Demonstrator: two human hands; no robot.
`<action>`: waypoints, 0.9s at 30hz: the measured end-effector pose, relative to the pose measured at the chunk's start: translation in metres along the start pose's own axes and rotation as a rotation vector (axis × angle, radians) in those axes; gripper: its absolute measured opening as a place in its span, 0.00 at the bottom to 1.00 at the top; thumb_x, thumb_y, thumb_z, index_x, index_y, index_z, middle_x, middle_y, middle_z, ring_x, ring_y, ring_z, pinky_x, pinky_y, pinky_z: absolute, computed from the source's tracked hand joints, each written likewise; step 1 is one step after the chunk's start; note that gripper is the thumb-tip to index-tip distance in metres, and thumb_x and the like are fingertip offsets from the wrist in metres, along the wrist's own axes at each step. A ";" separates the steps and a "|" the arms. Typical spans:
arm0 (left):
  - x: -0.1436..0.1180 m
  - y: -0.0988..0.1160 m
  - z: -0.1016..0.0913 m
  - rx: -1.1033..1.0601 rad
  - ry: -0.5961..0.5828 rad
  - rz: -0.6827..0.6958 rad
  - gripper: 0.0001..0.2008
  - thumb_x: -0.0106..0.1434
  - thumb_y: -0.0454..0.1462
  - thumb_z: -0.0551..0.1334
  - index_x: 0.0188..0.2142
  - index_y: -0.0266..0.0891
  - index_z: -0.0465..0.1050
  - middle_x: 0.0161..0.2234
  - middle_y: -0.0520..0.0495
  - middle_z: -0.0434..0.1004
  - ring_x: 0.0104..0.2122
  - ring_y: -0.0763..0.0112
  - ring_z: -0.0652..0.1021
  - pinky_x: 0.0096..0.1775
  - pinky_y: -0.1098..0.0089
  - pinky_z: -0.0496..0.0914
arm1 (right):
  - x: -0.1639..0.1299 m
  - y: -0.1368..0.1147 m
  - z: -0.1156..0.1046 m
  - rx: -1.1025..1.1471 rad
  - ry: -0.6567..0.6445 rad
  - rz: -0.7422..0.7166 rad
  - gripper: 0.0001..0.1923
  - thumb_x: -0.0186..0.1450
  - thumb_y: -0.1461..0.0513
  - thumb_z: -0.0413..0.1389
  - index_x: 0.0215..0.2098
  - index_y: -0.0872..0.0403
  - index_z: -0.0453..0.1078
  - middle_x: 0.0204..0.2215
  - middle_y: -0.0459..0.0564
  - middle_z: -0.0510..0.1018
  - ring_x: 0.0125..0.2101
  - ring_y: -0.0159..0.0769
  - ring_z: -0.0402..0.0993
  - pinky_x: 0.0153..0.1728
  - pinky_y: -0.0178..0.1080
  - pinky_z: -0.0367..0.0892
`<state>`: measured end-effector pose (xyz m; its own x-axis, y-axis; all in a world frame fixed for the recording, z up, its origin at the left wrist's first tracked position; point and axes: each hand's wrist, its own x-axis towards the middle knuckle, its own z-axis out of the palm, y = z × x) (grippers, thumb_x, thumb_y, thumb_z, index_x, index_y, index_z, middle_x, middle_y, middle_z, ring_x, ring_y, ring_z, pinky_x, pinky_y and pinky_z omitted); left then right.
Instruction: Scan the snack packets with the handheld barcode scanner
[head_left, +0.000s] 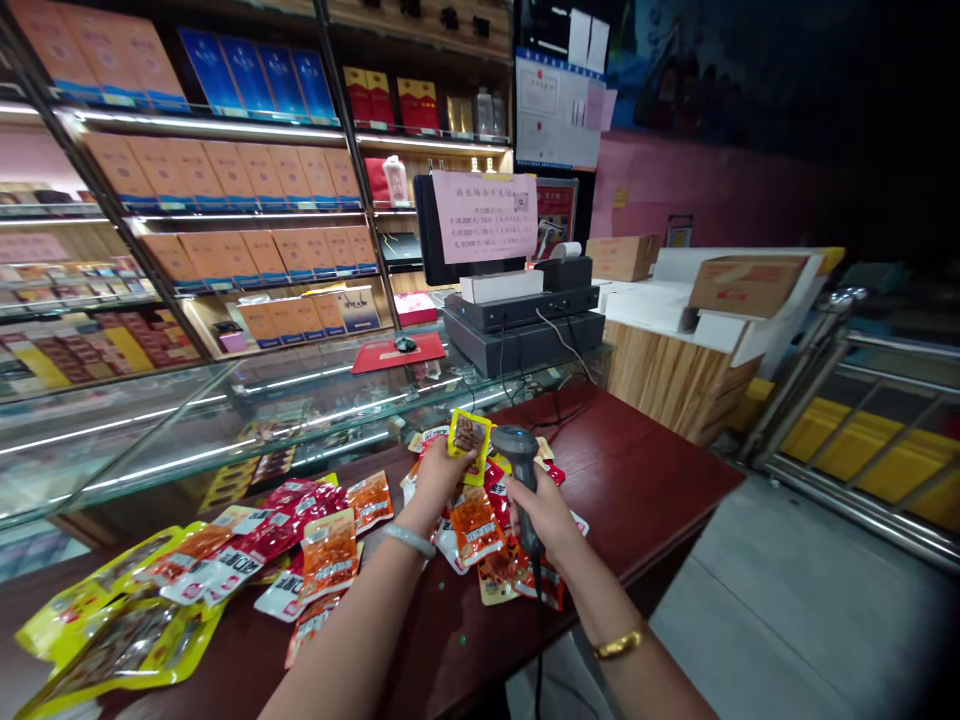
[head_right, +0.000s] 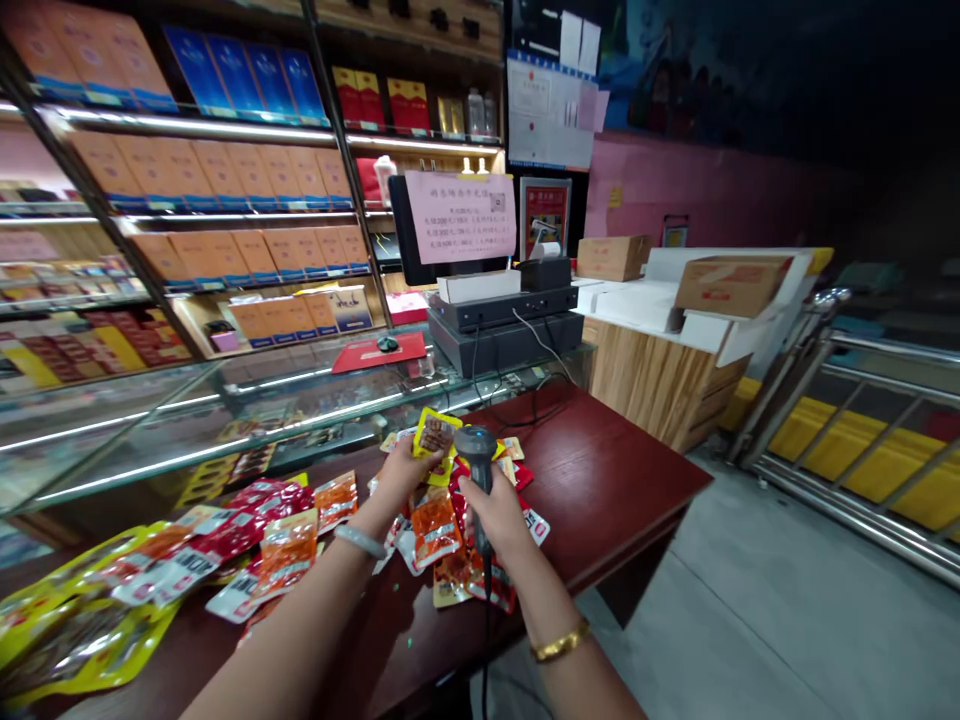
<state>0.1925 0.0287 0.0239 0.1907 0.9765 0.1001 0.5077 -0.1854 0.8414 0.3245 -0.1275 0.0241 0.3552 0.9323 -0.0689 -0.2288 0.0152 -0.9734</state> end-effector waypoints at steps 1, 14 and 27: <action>-0.006 -0.003 -0.003 -0.125 0.014 0.003 0.20 0.53 0.44 0.75 0.42 0.40 0.75 0.36 0.44 0.86 0.37 0.57 0.84 0.40 0.65 0.75 | -0.003 -0.003 0.000 0.002 -0.011 -0.013 0.22 0.61 0.47 0.66 0.42 0.49 0.63 0.12 0.35 0.70 0.13 0.31 0.64 0.16 0.32 0.63; -0.089 -0.042 -0.080 -0.584 0.179 -0.016 0.32 0.45 0.51 0.79 0.44 0.37 0.74 0.36 0.44 0.85 0.34 0.61 0.83 0.38 0.64 0.78 | -0.046 -0.010 0.060 0.006 -0.267 -0.038 0.27 0.61 0.44 0.66 0.47 0.51 0.65 0.13 0.34 0.69 0.12 0.31 0.63 0.15 0.33 0.63; -0.152 -0.094 -0.165 0.087 0.712 -0.223 0.30 0.57 0.52 0.69 0.52 0.37 0.71 0.48 0.34 0.80 0.50 0.44 0.80 0.54 0.43 0.73 | -0.085 0.001 0.112 -0.216 -0.525 -0.005 0.21 0.60 0.52 0.66 0.46 0.51 0.67 0.15 0.33 0.68 0.12 0.30 0.67 0.16 0.32 0.66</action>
<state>-0.0228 -0.0846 0.0166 -0.4990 0.8213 0.2765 0.5411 0.0461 0.8397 0.1924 -0.1665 0.0534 -0.1552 0.9879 0.0004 -0.0180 -0.0025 -0.9998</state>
